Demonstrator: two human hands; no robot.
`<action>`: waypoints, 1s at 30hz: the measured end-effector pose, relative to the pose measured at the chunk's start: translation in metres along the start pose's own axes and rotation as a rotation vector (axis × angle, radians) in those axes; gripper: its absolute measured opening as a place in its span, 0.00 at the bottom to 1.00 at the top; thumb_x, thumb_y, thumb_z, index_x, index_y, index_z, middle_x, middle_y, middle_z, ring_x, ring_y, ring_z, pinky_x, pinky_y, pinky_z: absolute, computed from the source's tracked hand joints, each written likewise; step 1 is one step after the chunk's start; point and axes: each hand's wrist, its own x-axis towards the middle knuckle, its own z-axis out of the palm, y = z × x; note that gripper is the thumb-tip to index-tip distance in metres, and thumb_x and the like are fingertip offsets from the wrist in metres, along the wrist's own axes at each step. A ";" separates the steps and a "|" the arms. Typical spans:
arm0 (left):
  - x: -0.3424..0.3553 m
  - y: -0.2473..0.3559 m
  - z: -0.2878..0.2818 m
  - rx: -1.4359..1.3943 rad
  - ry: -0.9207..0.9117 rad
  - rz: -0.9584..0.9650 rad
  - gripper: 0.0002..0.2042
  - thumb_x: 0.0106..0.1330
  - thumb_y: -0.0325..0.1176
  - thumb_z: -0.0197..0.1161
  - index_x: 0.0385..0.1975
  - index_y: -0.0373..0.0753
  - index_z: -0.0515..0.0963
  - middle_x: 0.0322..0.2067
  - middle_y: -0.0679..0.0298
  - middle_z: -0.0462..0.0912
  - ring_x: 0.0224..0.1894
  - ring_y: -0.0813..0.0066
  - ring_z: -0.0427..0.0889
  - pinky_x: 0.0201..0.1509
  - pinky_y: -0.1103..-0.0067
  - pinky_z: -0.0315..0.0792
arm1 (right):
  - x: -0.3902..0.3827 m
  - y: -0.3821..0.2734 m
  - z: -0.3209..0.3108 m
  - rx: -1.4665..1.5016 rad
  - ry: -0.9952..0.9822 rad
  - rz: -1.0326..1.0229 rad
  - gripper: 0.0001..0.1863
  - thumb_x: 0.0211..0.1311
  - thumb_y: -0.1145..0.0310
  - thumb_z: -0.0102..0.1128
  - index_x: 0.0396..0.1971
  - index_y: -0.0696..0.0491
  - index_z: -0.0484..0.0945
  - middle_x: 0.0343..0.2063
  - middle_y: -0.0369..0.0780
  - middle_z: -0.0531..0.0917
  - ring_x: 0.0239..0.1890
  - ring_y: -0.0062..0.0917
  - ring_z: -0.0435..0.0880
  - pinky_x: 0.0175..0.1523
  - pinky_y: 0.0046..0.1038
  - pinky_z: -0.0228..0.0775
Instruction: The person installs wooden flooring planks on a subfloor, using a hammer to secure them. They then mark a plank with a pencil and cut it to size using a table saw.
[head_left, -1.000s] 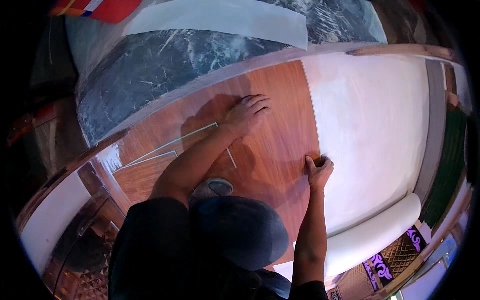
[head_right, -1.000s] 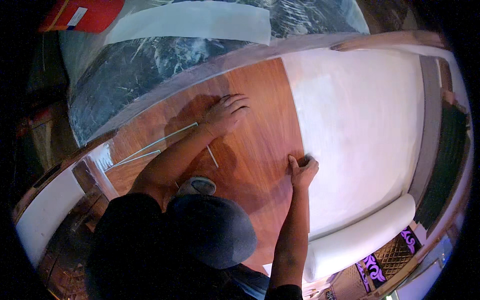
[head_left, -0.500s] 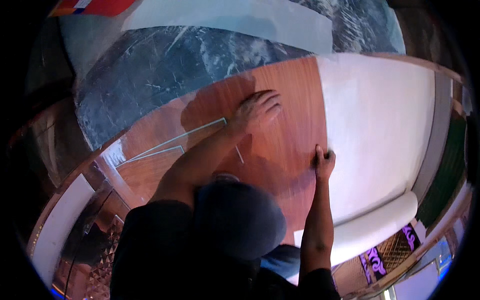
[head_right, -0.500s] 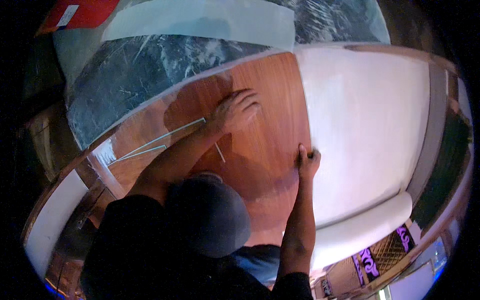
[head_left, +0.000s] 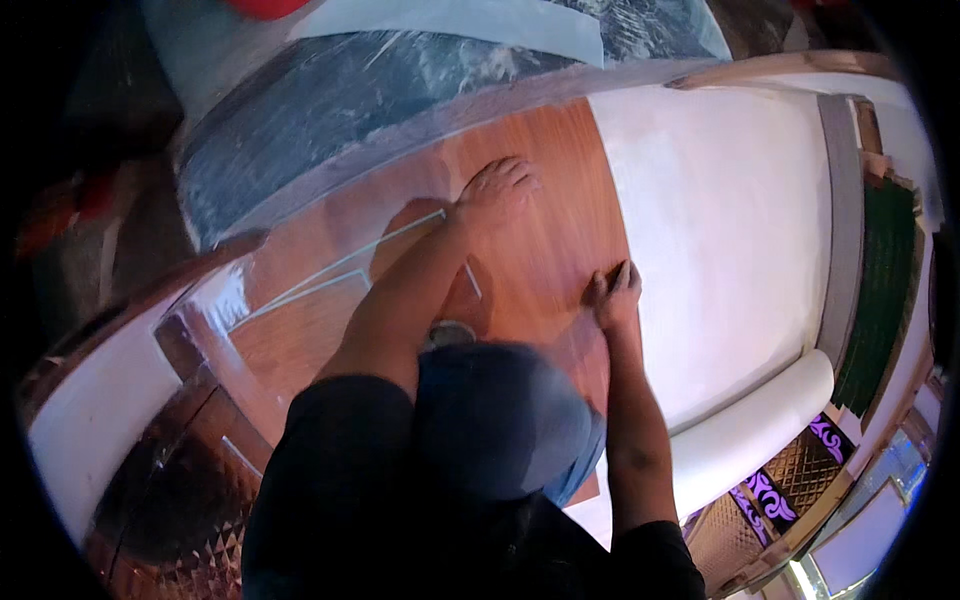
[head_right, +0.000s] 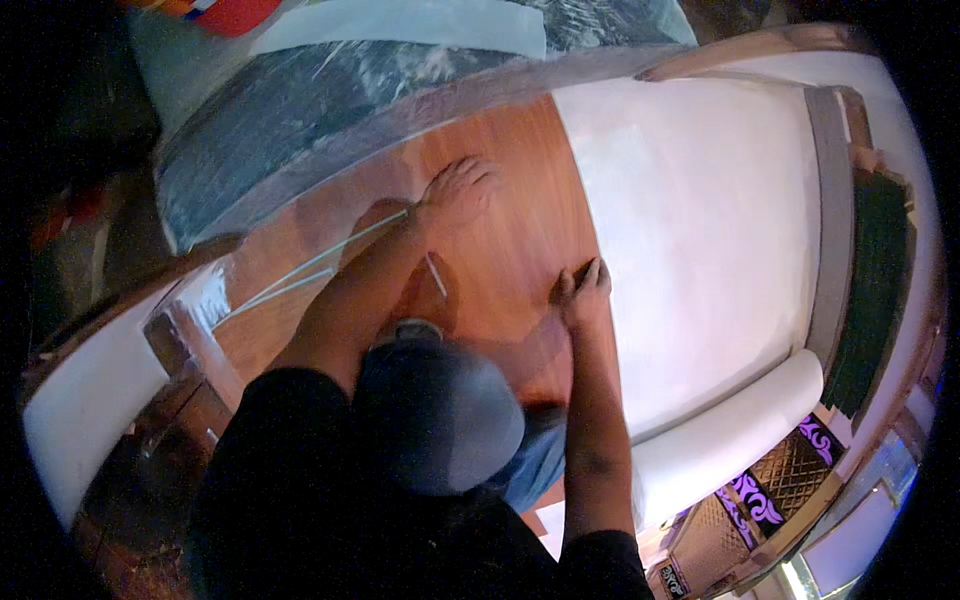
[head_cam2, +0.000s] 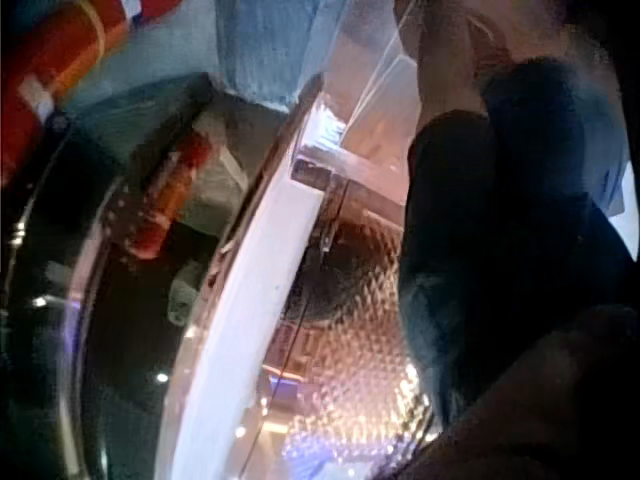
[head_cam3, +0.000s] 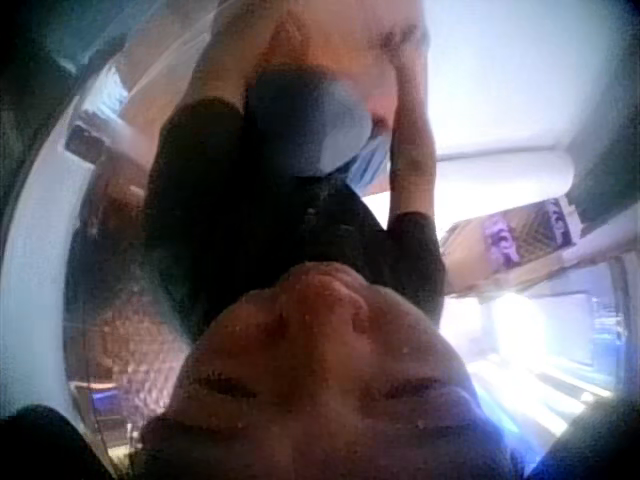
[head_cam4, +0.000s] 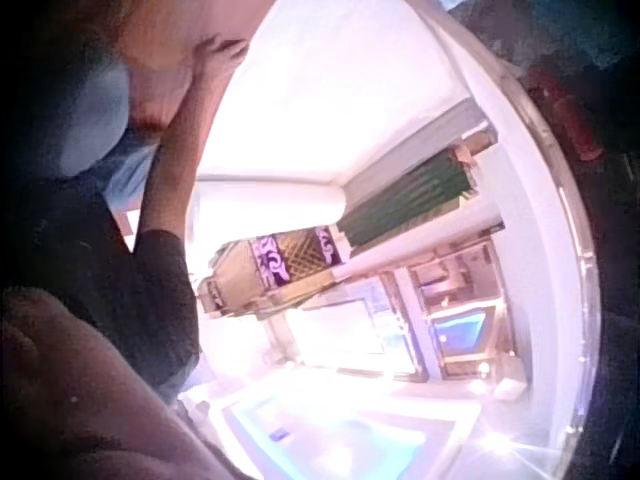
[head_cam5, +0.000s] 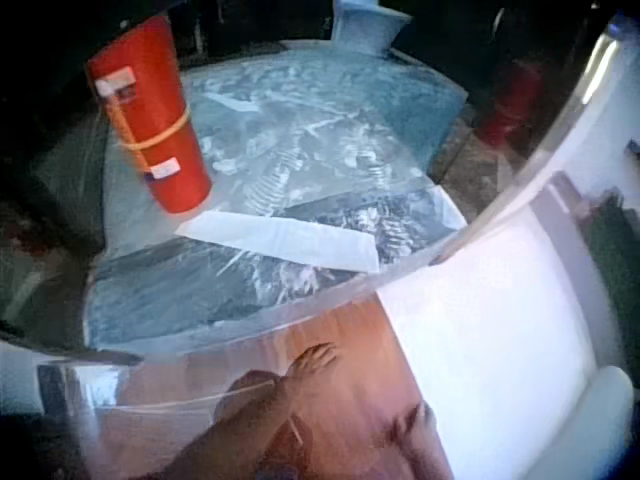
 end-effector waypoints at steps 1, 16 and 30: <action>-0.006 0.000 -0.006 -0.002 0.007 0.024 0.16 0.61 0.30 0.68 0.51 0.42 0.83 0.58 0.58 0.81 0.67 0.55 0.76 0.73 0.59 0.70 | 0.002 0.014 -0.011 0.029 -0.120 0.028 0.35 0.77 0.52 0.59 0.69 0.67 0.70 0.68 0.61 0.72 0.70 0.56 0.70 0.76 0.46 0.63; -0.347 0.014 -0.239 0.192 -0.254 -0.927 0.39 0.58 0.49 0.81 0.65 0.35 0.71 0.63 0.51 0.71 0.61 0.47 0.74 0.67 0.56 0.71 | -0.290 0.008 0.033 -0.095 -0.237 -0.215 0.20 0.73 0.66 0.67 0.61 0.54 0.79 0.66 0.50 0.75 0.69 0.49 0.73 0.72 0.51 0.66; -0.353 0.007 -0.265 -0.288 -0.341 -1.075 0.18 0.76 0.47 0.63 0.38 0.36 0.85 0.33 0.51 0.86 0.39 0.58 0.85 0.50 0.66 0.76 | -0.090 -0.212 -0.018 0.366 -0.052 -0.412 0.24 0.69 0.66 0.70 0.62 0.56 0.78 0.67 0.50 0.74 0.69 0.50 0.73 0.72 0.52 0.65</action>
